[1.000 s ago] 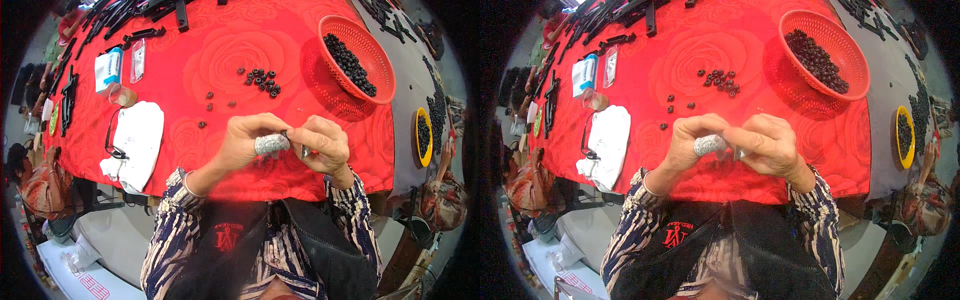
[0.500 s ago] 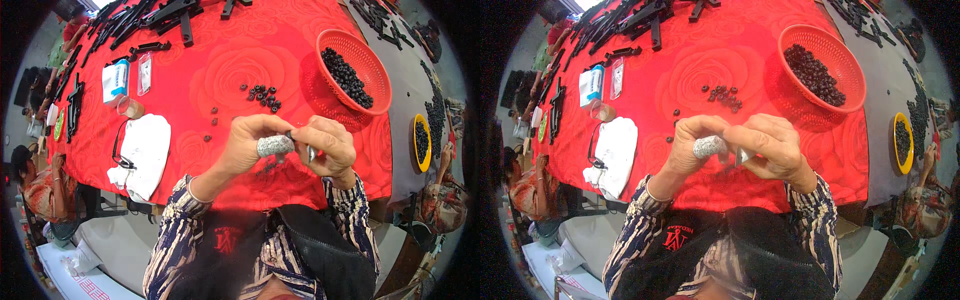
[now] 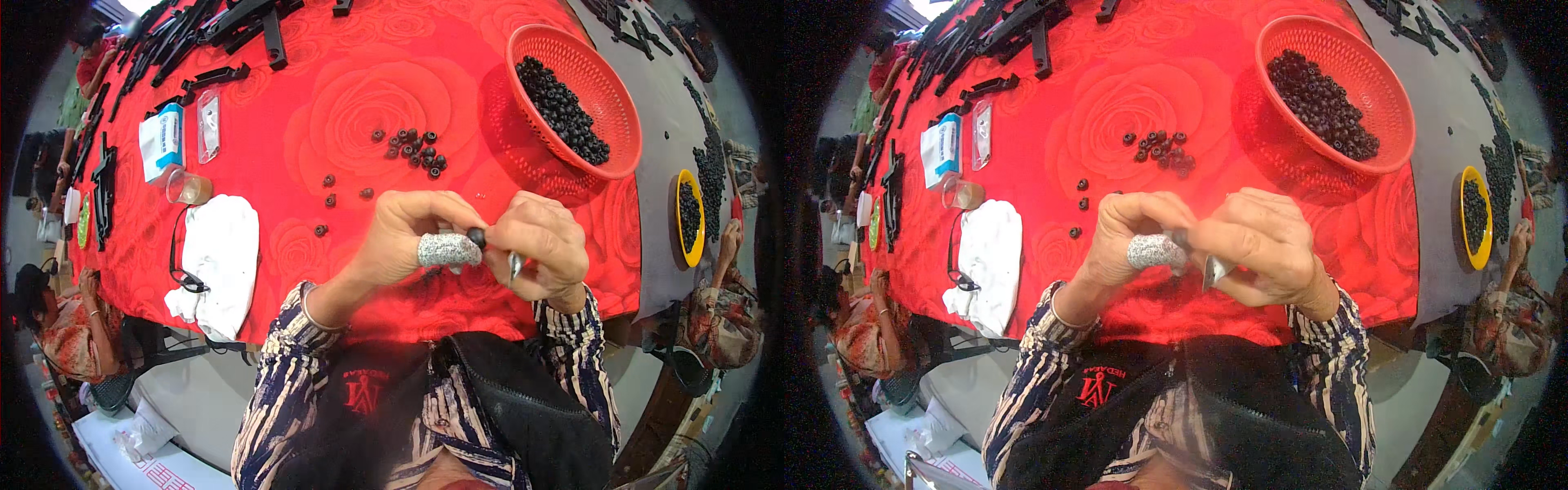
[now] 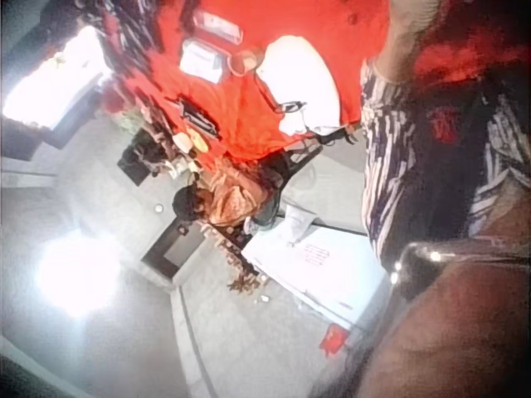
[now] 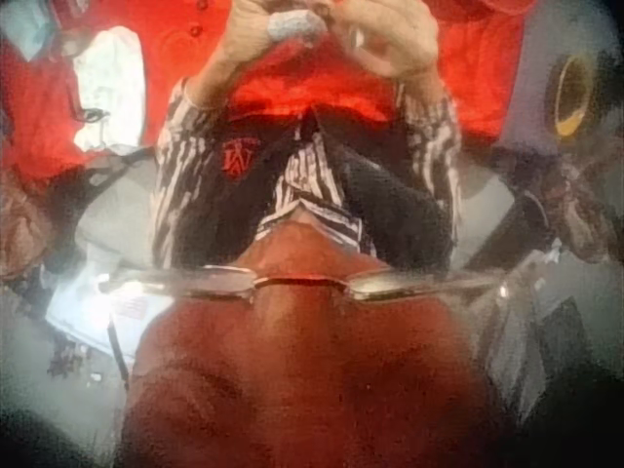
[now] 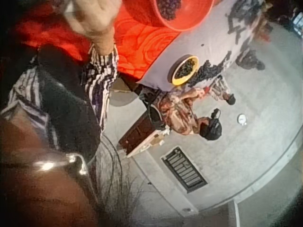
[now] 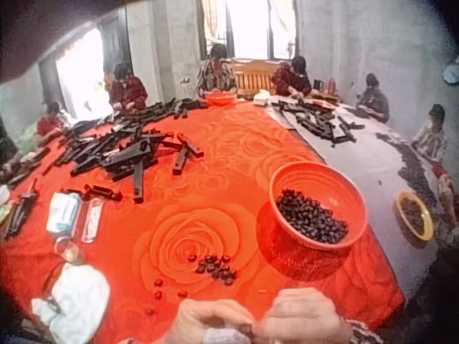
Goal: The person trims small black rubber pieces one by one, scraping excess material from their edges with a handheld blade and setting them down on the table.
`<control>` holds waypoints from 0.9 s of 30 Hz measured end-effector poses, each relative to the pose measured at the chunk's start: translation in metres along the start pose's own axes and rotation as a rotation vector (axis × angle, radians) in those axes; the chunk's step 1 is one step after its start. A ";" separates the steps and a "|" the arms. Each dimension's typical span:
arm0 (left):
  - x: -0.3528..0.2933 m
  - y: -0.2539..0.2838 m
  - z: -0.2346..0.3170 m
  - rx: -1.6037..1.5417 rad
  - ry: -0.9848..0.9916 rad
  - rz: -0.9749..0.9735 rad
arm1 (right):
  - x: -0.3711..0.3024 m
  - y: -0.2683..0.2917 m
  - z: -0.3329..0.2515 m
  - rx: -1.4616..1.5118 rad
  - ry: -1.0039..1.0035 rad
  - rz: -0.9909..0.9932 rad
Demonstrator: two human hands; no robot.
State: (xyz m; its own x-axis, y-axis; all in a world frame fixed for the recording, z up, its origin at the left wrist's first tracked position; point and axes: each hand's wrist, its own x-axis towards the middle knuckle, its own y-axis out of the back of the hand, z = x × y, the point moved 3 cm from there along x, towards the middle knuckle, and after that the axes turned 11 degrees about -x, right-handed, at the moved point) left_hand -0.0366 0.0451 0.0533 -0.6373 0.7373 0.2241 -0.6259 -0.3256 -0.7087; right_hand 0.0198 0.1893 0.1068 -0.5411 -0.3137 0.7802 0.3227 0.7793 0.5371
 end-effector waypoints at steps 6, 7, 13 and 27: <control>0.000 -0.003 0.003 0.004 0.028 0.030 | -0.010 0.007 0.006 0.157 -0.488 -0.070; -0.001 -0.002 0.002 0.004 0.032 0.033 | -0.012 0.006 0.005 0.160 -0.493 -0.069; -0.002 0.006 -0.004 0.108 0.020 0.052 | -0.018 0.001 0.004 0.013 -0.553 -0.102; 0.001 0.010 -0.011 0.250 -0.030 0.072 | -0.023 0.002 0.003 -0.086 -0.575 -0.120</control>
State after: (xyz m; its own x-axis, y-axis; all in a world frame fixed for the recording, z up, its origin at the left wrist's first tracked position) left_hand -0.0390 0.0489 0.0390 -0.6947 0.6904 0.2018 -0.6682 -0.5154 -0.5366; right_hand 0.0305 0.1999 0.0885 -0.9039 -0.0341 0.4265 0.2819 0.7024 0.6536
